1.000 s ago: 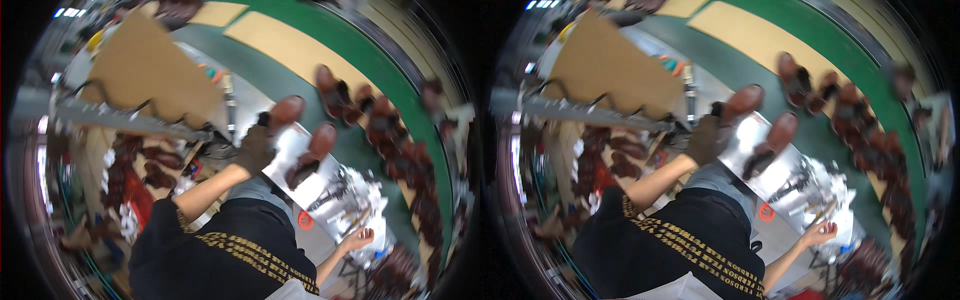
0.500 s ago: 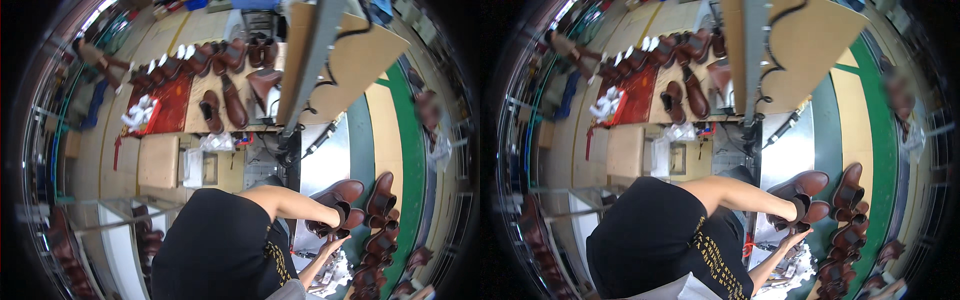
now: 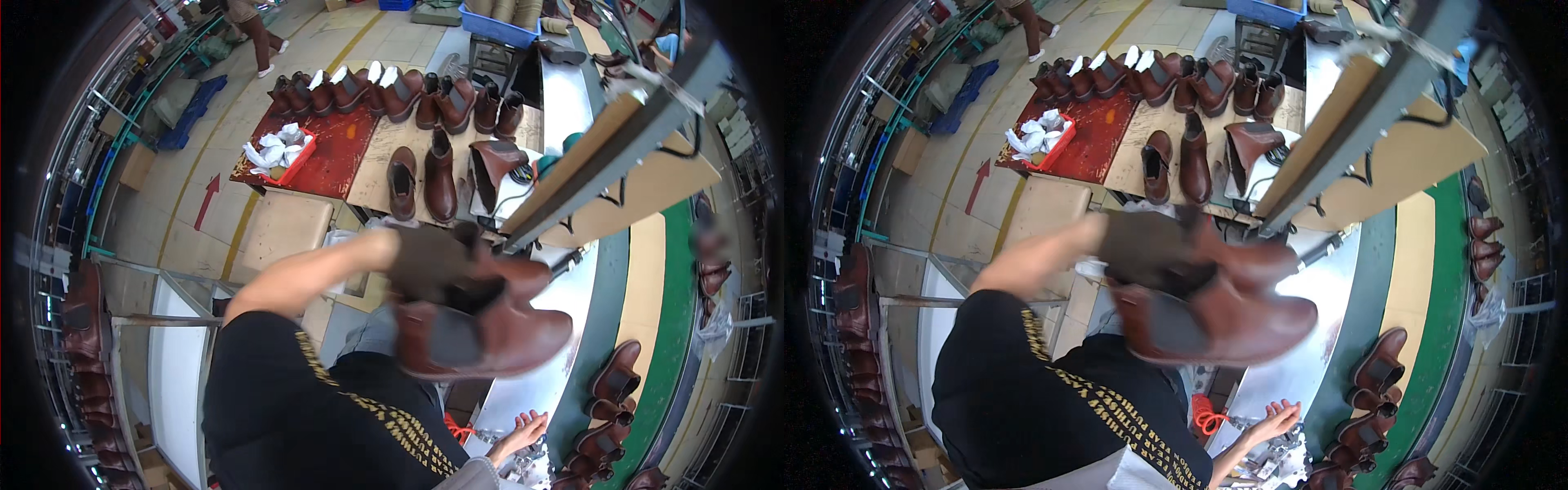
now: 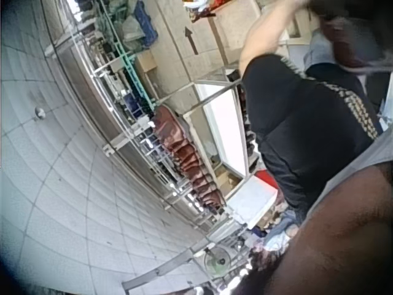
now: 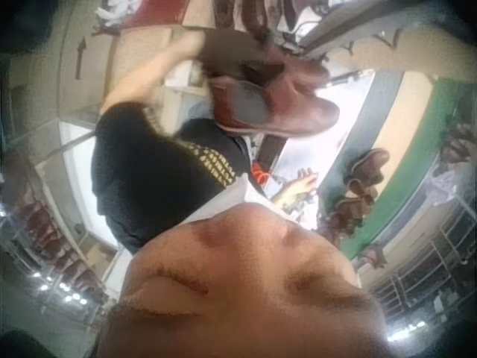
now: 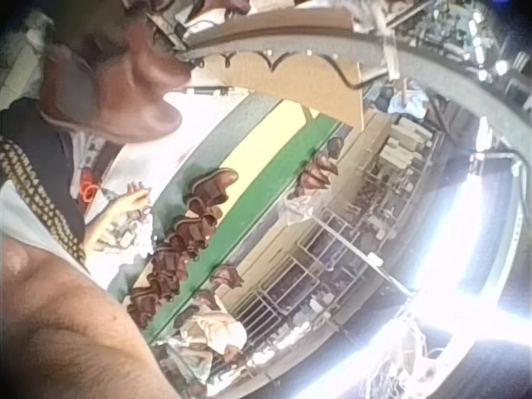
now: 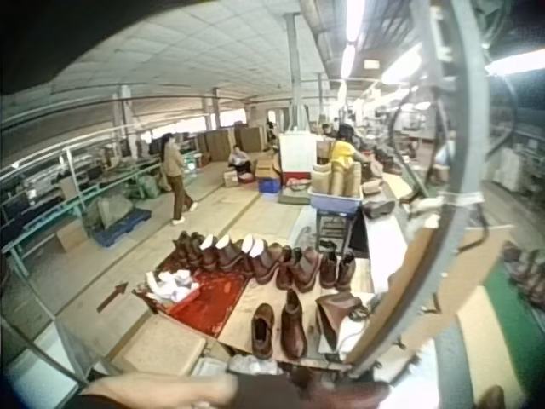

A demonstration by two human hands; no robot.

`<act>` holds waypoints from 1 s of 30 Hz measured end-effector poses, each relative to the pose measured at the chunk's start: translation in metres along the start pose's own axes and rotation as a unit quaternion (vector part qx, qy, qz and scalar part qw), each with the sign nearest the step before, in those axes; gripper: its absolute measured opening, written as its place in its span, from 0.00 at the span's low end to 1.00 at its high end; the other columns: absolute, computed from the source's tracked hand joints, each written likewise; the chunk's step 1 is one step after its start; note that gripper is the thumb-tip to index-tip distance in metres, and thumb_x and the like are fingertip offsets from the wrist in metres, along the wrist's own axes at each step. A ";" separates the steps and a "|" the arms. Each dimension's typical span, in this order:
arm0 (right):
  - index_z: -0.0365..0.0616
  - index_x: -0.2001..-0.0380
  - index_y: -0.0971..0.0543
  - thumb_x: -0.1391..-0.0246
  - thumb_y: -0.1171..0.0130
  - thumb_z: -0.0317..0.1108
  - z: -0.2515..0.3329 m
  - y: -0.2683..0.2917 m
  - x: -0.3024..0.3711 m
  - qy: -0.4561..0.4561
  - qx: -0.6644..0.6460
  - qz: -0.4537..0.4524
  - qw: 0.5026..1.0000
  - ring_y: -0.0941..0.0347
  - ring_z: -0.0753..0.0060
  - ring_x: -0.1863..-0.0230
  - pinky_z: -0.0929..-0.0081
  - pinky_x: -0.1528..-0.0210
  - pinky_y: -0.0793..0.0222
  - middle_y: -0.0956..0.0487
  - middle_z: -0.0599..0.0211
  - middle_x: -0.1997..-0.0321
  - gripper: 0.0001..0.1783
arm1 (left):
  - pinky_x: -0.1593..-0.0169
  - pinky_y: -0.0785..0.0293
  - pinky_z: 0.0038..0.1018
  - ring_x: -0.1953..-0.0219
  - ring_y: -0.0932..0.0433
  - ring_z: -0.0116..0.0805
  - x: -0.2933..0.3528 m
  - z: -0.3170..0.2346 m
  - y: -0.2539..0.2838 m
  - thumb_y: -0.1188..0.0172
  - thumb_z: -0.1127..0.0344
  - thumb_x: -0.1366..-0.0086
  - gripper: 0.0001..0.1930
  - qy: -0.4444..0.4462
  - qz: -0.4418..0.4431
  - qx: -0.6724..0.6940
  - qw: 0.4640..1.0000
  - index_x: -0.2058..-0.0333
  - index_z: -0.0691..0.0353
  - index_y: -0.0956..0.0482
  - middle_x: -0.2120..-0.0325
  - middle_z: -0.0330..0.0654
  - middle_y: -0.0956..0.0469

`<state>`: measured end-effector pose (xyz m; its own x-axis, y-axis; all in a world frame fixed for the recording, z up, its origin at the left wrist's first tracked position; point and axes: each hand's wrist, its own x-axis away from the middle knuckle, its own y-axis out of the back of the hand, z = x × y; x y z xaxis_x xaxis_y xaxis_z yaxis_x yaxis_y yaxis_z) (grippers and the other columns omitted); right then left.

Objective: Cleaning and inspecting finished leather boots on a factory assembly line.

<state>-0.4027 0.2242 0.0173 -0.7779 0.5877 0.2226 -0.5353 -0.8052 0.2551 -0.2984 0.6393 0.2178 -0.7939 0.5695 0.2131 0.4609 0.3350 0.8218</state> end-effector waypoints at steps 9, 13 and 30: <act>0.37 0.54 0.28 0.43 0.44 0.35 0.022 -0.152 0.049 0.049 0.019 0.265 0.963 0.35 0.84 0.73 0.87 0.72 0.37 0.29 0.73 0.70 0.16 | 0.69 0.27 0.41 0.74 0.22 0.52 0.189 0.135 0.049 0.46 0.65 0.50 0.09 0.392 -0.111 -0.147 0.901 0.81 0.63 0.22 0.82 0.54 0.24; 0.37 0.55 0.27 0.43 0.44 0.35 0.034 -0.230 0.085 0.096 0.127 0.301 0.940 0.35 0.85 0.71 0.86 0.70 0.36 0.29 0.74 0.69 0.16 | 0.65 0.25 0.40 0.71 0.20 0.49 0.196 0.306 -0.006 0.43 0.62 0.53 0.10 0.448 -0.139 -0.079 0.880 0.76 0.62 0.19 0.76 0.54 0.22; 0.36 0.55 0.26 0.46 0.42 0.29 0.077 -0.425 0.236 0.136 0.358 0.621 0.684 0.26 0.77 0.72 0.80 0.71 0.29 0.23 0.62 0.71 0.15 | 0.68 0.27 0.34 0.68 0.25 0.41 0.320 0.452 -0.200 0.41 0.62 0.46 0.20 0.676 -0.624 0.202 0.336 0.57 0.63 0.32 0.68 0.46 0.26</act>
<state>-0.3336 0.7106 0.0335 -0.5707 -0.6292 0.5276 0.8167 -0.3680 0.4446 -0.4653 1.0940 -0.1173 0.2016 -0.9738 0.1057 -0.7664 -0.0896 0.6360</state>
